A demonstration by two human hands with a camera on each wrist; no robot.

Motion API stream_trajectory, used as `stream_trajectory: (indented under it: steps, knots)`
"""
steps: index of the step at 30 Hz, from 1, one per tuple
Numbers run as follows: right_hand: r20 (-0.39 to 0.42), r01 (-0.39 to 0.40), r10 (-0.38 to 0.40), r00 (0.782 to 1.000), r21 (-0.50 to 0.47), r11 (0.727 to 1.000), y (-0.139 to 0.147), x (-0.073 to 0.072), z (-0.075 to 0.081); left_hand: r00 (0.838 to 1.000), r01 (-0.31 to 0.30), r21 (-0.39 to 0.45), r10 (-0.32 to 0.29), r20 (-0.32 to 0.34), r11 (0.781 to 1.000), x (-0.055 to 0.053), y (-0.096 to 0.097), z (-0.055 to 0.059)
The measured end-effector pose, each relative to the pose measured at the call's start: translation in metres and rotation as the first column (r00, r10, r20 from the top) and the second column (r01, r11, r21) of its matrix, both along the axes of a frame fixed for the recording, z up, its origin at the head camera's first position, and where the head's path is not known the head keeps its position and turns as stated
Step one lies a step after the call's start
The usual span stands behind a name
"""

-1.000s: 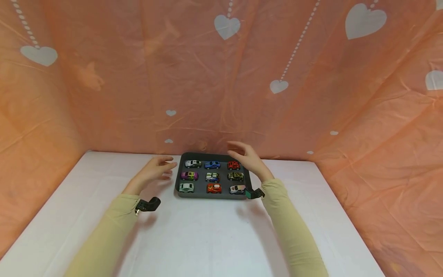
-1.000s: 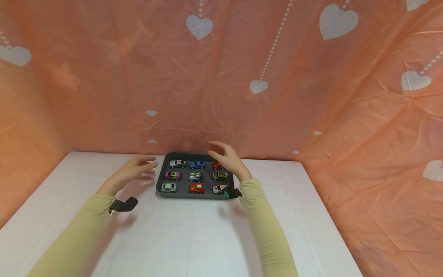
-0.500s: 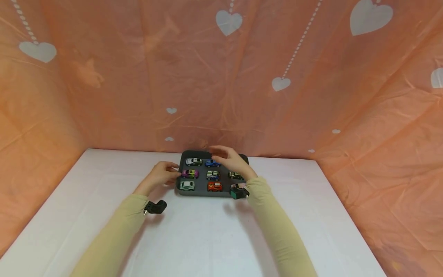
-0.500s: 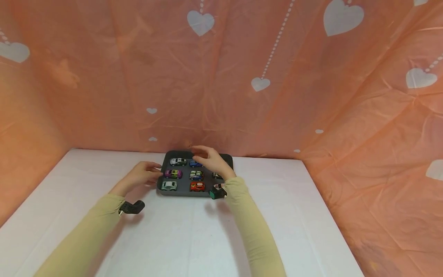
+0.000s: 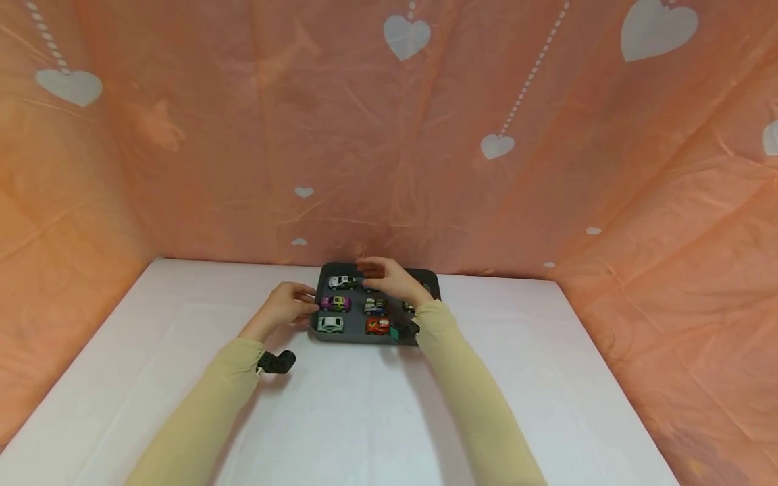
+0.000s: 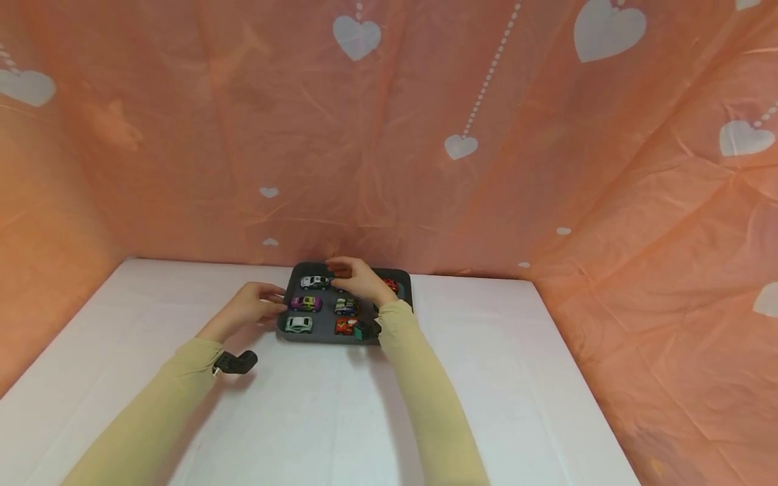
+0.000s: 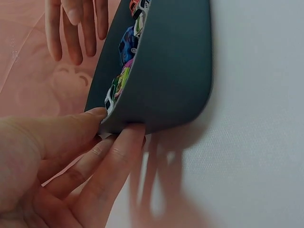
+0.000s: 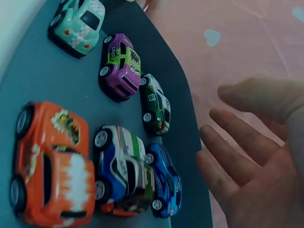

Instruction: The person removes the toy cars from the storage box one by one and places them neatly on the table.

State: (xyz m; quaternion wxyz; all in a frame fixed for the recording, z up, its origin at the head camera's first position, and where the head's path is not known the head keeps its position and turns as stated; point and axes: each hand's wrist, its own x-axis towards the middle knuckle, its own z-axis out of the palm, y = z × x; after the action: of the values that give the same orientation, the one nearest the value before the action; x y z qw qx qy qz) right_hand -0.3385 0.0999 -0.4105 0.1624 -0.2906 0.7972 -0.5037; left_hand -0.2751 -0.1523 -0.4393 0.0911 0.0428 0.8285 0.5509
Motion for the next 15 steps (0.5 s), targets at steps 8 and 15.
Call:
stream_trajectory:
  steps: [8, 15]
  knots:
    - [-0.077, -0.014, 0.017, 0.997, 0.036, 0.999, -0.016, -0.009, -0.001, 1.0, 0.003, -0.015, -0.003, 0.009, 1.0, 0.001, 0.001, 0.0]
    - [-0.102, 0.003, 0.006, 0.995, 0.088, 0.996, -0.028, -0.012, -0.005, 1.0, -0.013, -0.011, 0.013, 0.017, 1.0, 0.002, 0.001, 0.002]
